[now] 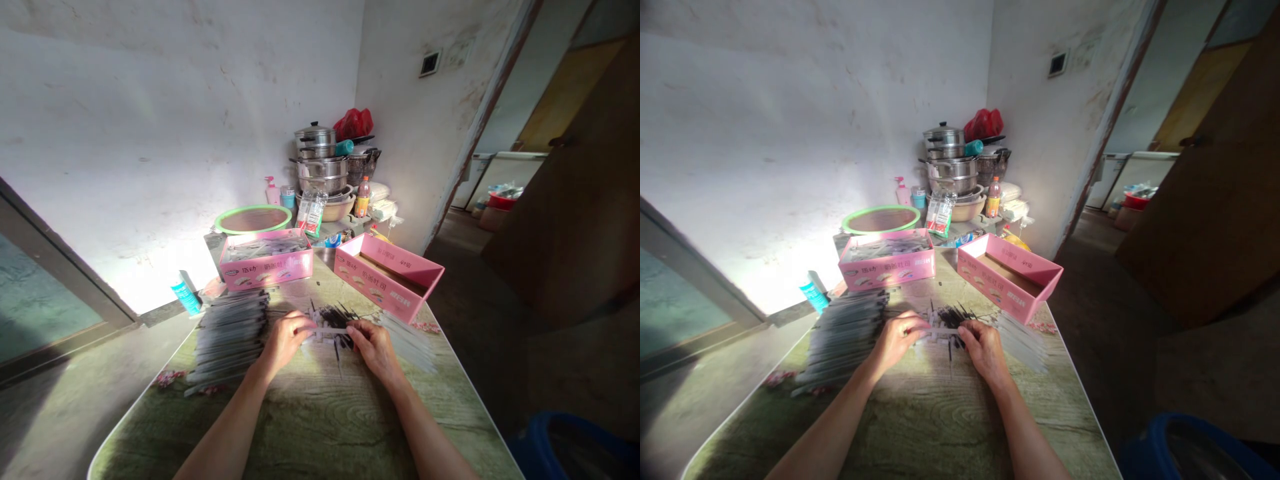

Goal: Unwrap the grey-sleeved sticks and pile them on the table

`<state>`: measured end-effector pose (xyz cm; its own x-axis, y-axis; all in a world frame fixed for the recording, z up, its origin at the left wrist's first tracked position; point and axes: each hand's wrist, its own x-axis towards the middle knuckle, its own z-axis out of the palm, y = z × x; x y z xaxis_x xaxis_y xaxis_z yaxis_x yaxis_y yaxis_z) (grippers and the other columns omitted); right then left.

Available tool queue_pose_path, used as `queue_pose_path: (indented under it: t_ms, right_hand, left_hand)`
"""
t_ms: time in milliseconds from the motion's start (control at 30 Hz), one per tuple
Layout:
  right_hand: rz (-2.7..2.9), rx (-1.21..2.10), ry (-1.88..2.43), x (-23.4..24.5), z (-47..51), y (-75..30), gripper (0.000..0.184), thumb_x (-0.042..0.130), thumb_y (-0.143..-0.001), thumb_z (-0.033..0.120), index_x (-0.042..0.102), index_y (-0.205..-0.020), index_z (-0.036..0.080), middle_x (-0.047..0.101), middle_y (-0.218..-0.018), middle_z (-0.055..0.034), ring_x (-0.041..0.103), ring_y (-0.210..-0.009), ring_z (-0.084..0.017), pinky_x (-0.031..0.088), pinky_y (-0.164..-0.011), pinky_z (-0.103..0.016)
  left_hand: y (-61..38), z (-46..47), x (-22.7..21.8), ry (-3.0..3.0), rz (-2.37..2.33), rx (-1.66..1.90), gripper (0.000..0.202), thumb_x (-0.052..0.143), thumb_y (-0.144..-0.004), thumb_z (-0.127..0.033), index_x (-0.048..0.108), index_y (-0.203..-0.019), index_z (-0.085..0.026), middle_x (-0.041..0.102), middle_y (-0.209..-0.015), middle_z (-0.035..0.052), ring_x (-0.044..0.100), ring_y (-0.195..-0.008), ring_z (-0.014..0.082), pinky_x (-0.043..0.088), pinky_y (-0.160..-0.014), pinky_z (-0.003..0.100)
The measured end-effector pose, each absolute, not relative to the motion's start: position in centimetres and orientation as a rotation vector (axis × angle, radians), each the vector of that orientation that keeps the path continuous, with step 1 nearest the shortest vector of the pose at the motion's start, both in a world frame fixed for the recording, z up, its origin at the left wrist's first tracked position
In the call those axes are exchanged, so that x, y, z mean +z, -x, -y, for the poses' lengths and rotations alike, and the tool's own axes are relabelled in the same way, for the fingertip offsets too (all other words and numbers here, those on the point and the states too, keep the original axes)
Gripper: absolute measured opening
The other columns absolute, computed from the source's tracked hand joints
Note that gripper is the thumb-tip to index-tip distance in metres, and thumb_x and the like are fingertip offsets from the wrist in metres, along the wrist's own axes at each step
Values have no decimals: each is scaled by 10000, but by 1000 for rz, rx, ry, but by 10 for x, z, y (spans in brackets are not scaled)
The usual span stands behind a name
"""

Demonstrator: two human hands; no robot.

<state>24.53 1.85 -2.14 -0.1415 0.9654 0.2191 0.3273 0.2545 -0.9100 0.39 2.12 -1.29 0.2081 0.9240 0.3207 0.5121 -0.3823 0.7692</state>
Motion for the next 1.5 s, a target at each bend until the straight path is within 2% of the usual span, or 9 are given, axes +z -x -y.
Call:
queue_pose_path:
  t_ms: [300,500,633,767,900,1133,1233,1333,1500]
  right_hand:
    - [1217,1230,1141,-23,-25,-251,367,754,-690,507,617,-632,172,626,-540,-7,497,-411,-114,314,-375,-214]
    - [1134,631,1406,-18,-32,-281,180,627,-712,370,626,-716,190,644,-595,-35,583,-539,-196,430,-530,-292]
    - [1363,99,1925,-2,-28,-299,279,537,-765,340,715,-897,172,714,-718,-123,655,-668,-282,413,-606,-342]
    - [1423,-10,2221,13,-26,-311,298,526,-796,347,731,-954,199,724,-746,-163,678,-680,-315,388,-567,-353]
    - [1517,30,2368,15,-30,-326,248,596,-743,364,738,-876,209,714,-746,-171,676,-652,-316,375,-505,-333]
    - [1654,-124,2337,13,-29,-324,318,538,-825,406,759,-877,183,698,-747,-181,639,-594,-284,319,-490,-329]
    - [1628,-223,2189,13,-21,-299,365,462,-914,419,744,-935,188,711,-781,-154,620,-595,-244,296,-505,-312]
    - [1761,-233,2022,4,-15,-272,300,489,-935,366,724,-960,181,733,-805,-119,617,-594,-199,288,-534,-284]
    - [1953,-181,1850,-15,-14,-254,252,525,-937,328,716,-966,166,738,-763,-86,643,-617,-179,260,-546,-262]
  left_hand:
    - [4,-24,-14,-2010,-1364,1063,216,591,-806,-159,787,-896,-168,703,-891,74,657,-815,210,491,-712,294]
    - [7,-27,-17,-2104,-1373,1013,236,590,-798,-136,794,-898,-199,735,-914,82,658,-891,240,501,-815,334]
    - [4,-26,-18,-2165,-1367,963,264,580,-797,-108,797,-880,-234,754,-951,64,656,-949,238,486,-906,361]
    - [5,-26,-20,-2163,-1341,1040,260,590,-811,-106,794,-927,-218,755,-989,70,655,-959,232,498,-894,364]
    - [6,-25,-18,-2160,-1363,1105,241,618,-809,-98,789,-945,-200,757,-969,69,652,-956,218,505,-891,355]
    - [4,-25,-19,-2167,-1392,1203,189,670,-815,-112,786,-934,-203,760,-960,50,656,-930,188,516,-875,306]
    - [5,-23,-18,-2124,-1432,1239,200,662,-828,-116,778,-968,-199,749,-946,52,660,-892,176,525,-791,271]
    - [12,-20,-8,-2071,-1540,1303,198,644,-833,-107,769,-966,-185,728,-893,54,655,-799,157,514,-702,247]
    - [47,-1,17,-2010,-1783,1432,183,594,-832,-92,733,-912,-179,693,-848,30,626,-725,136,497,-700,251]
